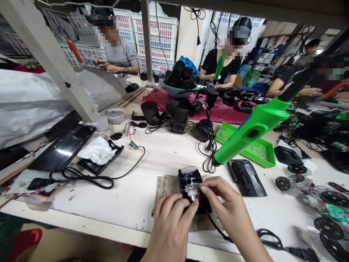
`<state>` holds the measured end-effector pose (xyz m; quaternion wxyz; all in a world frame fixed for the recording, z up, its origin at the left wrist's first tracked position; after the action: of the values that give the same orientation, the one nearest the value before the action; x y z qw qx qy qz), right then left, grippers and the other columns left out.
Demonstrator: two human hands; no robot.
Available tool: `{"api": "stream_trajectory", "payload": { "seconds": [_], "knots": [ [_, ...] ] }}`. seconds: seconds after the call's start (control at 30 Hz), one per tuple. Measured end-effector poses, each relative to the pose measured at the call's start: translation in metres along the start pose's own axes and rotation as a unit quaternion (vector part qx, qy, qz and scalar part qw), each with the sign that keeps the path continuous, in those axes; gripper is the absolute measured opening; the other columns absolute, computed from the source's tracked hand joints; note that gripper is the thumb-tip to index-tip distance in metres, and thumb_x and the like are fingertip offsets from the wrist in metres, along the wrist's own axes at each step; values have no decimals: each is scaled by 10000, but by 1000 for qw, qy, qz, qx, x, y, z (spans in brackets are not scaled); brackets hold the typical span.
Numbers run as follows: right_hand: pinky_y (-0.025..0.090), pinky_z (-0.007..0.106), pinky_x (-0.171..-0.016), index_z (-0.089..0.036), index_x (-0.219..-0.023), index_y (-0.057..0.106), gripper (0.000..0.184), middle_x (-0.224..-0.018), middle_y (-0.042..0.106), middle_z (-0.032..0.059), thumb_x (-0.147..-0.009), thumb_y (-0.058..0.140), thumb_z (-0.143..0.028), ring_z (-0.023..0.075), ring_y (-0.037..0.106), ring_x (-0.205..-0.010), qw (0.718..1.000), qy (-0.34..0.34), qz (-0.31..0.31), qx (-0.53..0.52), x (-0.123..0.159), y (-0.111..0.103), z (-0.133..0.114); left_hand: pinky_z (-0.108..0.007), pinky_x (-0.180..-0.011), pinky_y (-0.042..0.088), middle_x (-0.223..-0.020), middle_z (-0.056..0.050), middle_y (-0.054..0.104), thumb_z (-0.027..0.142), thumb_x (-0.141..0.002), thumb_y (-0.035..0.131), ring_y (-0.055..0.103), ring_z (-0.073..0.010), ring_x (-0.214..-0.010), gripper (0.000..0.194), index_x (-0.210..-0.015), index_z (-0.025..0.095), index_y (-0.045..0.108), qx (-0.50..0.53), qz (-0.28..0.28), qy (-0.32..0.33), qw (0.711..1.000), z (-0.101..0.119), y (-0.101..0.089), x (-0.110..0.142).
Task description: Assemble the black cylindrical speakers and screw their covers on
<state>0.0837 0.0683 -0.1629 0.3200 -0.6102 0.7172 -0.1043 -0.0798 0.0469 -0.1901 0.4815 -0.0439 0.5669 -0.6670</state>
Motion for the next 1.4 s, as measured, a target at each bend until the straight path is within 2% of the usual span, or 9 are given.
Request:
{"api": "stream_trajectory", "payload": {
  "seconds": [0.3, 0.43, 0.53, 0.63, 0.77, 0.93, 1.1, 1.23, 1.4],
  "knots": [
    [494, 277, -757, -241, -909, 649, 138, -882, 577, 30, -920, 518, -283, 159, 607, -834, 998, 20, -41, 42, 1, 9, -6, -426, -1056, 311, -1080, -45, 658, -1, -828, 404, 502, -247, -1117, 549, -1304, 228, 556, -9, 26, -46, 999, 1, 4, 3],
    [526, 301, -780, -266, -1128, 596, 252, -1028, 600, 51, -917, 505, -369, 166, 622, -862, 995, 67, -10, 79, 6, -22, 11, -414, -979, 439, -1236, -49, 623, 60, -858, 460, 510, -255, -1145, 535, -1355, 256, 501, 53, -22, -13, 998, -4, 5, 9],
    [559, 287, -660, -245, -1107, 609, 333, -1056, 619, 80, -889, 514, -478, 192, 651, -850, 982, 149, 31, 110, 21, -44, 29, -437, -1008, 449, -1395, -31, 517, 203, -933, 469, 470, -254, -1249, 450, -1359, 349, 479, 156, 1, -113, 981, -11, 2, 13],
    [572, 307, -667, -243, -1154, 597, 412, -1076, 650, 88, -876, 504, -532, 211, 667, -860, 975, 196, 1, 102, 36, -36, 32, -475, -1081, 383, -1502, 0, 388, 386, -957, 437, 389, -259, -1349, 391, -1346, 407, 475, 325, 46, -279, 902, -18, 1, 11],
    [482, 435, -971, -214, -1226, 573, 427, -1211, 646, 98, -904, 444, -464, 259, 612, -1105, 977, 189, -59, 75, 39, 0, 20, -449, -1163, 255, -1521, -19, 375, 536, -904, 485, 325, -250, -1397, 532, -1396, 344, 419, 540, 30, -411, 734, -22, 6, -2],
    [493, 405, -959, -139, -1219, 571, 415, -1187, 664, 140, -902, 438, -372, 241, 639, -1065, 978, 193, -66, -37, 34, 12, 22, -475, -1184, 162, -1498, -63, 410, 553, -848, 577, 309, -273, -1400, 601, -1365, 275, 453, 608, 79, -443, 654, -18, 8, -15],
    [504, 393, -936, -173, -1223, 592, 380, -1176, 666, 112, -912, 448, -338, 226, 645, -1034, 984, 169, -49, -14, 40, 1, 21, -410, -1188, 177, -1541, -53, 346, 662, -863, 437, 224, -234, -1443, 692, -1427, 268, 371, 733, 94, -457, 495, -4, 20, -23],
    [493, 379, -971, -195, -1237, 590, 363, -1197, 660, 108, -931, 442, -323, 218, 626, -1097, 989, 142, -47, 1, 43, -3, 22, -397, -1173, 233, -1513, -57, 399, 618, -900, 400, 237, -227, -1440, 636, -1399, 226, 437, 760, 51, -489, 425, -4, 26, -29],
    [471, 370, -1014, -234, -1256, 587, 349, -1265, 632, 100, -947, 446, -311, 215, 581, -1192, 992, 109, -64, 8, 44, -9, 26, -415, -1160, 263, -1452, -45, 488, 568, -920, 406, 338, -229, -1399, 573, -1412, 275, 424, 788, 33, -475, 389, -8, 25, -32]
  ]
}}
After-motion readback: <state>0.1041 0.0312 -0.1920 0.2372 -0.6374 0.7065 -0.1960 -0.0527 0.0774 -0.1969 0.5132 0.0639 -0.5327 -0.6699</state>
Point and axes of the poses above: each hand's wrist, its own x-axis away from the middle knuckle, its own y-axis out of the palm, z = x × y, the point moved 4 cm from there along -x, towards the middle knuckle
